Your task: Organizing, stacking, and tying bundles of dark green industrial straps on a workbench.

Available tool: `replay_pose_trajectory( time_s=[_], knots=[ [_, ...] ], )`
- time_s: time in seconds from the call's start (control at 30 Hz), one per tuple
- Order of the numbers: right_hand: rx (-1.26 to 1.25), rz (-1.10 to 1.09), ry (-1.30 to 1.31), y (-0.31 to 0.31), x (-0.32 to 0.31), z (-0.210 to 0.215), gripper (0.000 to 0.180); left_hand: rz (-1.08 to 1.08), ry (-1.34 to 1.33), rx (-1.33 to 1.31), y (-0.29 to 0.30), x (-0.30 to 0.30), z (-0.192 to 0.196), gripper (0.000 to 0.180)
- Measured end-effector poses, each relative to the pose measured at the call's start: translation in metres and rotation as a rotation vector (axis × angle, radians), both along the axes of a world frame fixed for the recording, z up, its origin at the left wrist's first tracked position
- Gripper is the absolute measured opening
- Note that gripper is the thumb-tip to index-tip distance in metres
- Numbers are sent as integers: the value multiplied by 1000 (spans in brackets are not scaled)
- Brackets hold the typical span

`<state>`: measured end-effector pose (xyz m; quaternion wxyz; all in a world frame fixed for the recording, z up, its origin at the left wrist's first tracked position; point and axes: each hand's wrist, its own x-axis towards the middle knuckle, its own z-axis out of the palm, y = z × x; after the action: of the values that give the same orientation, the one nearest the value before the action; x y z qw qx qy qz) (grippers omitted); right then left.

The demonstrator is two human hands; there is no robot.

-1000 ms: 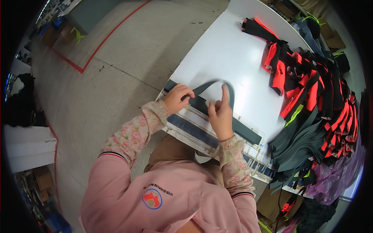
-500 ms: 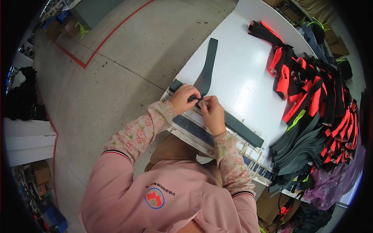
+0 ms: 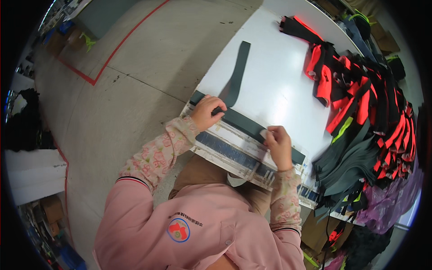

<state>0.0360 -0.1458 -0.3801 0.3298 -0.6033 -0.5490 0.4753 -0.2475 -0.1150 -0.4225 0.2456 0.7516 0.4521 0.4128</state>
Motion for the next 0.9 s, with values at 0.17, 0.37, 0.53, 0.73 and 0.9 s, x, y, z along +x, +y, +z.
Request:
replay_pose_trajectory(
  time_s=[0.17, 0.37, 0.53, 0.73, 0.9],
  knots=[
    [-30, -97, 4, -27, 62, 0, 13, 16, 36, 54, 2, -3, -2, 19],
    [114, -92, -105, -38, 67, -2, 12, 3, 52, 26, 2, 0, 1, 20],
    [191, -53, -249, -38, 59, 1, 13, 20, 78, -12, 1, 3, 4, 19],
    [99, -104, -123, -36, 67, 4, 13, 3, 56, -49, 0, 0, 6, 22],
    [22, -18, 75, -37, 36, 22, 11, -44, 67, -50, 2, -9, 7, 26]
  ],
)
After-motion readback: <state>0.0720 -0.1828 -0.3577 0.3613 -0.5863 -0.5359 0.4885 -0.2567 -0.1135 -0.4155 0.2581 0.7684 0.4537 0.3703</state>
